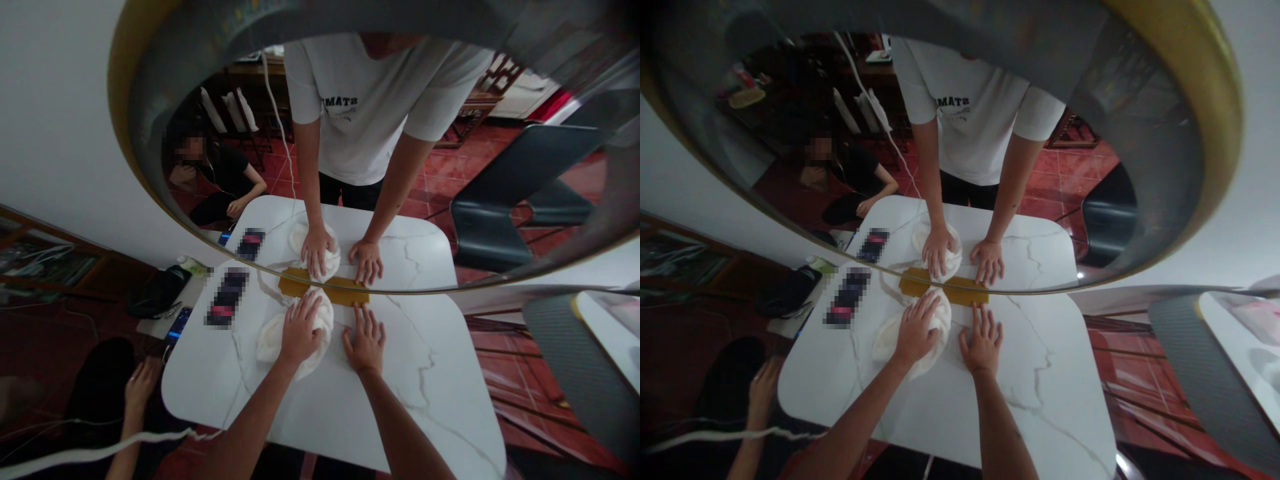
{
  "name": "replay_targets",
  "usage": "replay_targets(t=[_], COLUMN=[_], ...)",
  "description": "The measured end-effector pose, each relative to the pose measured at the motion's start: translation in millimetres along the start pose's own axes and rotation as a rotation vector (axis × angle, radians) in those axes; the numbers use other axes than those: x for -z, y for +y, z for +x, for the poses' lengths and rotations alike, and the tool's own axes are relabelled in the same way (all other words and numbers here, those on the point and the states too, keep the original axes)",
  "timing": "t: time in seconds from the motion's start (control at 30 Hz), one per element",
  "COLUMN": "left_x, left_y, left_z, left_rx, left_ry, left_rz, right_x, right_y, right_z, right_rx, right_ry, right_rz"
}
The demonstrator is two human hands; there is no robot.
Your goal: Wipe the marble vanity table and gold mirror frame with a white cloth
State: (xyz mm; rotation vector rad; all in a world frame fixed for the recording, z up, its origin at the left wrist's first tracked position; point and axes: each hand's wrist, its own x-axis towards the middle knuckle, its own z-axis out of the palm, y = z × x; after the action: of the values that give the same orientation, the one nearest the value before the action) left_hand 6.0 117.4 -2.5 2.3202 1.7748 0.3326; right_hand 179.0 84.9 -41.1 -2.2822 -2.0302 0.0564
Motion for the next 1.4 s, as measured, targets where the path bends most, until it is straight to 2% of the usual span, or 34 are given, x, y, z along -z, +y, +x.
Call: replay_targets(t=[0.23, 0.37, 0.53, 0.8, 0.93, 1.13, 1.4], left_x=[11.5, 14.1, 13.4, 12.8, 12.9, 14.2, 13.7], left_y=[-42, -53, -55, -65, -67, -61, -44], left_z=[-7, -9, -5, 22, 27, 17, -9], left_rx=[0.135, 0.191, 0.201, 0.224, 0.224, 0.229, 0.178], left_ry=[0.062, 0.082, 0.093, 0.125, 0.128, 0.115, 0.073], left_rz=[0.081, 0.103, 0.112, 0.118, 0.117, 0.110, 0.097], right_x=[-2, -2, -2, -1, 0, -2, -3], right_y=[0, 0, 0, 0, 0, -1, -2], right_z=[-1, 0, 0, 0, 0, -1, -1], right_rx=[-0.004, -0.003, -0.007, -0.005, -0.001, -0.017, -0.018], right_ry=[0.002, -0.009, -0.008, -0.012, -0.016, -0.024, -0.019], right_rz=[0.000, -0.003, 0.000, -0.008, -0.010, -0.011, -0.020])
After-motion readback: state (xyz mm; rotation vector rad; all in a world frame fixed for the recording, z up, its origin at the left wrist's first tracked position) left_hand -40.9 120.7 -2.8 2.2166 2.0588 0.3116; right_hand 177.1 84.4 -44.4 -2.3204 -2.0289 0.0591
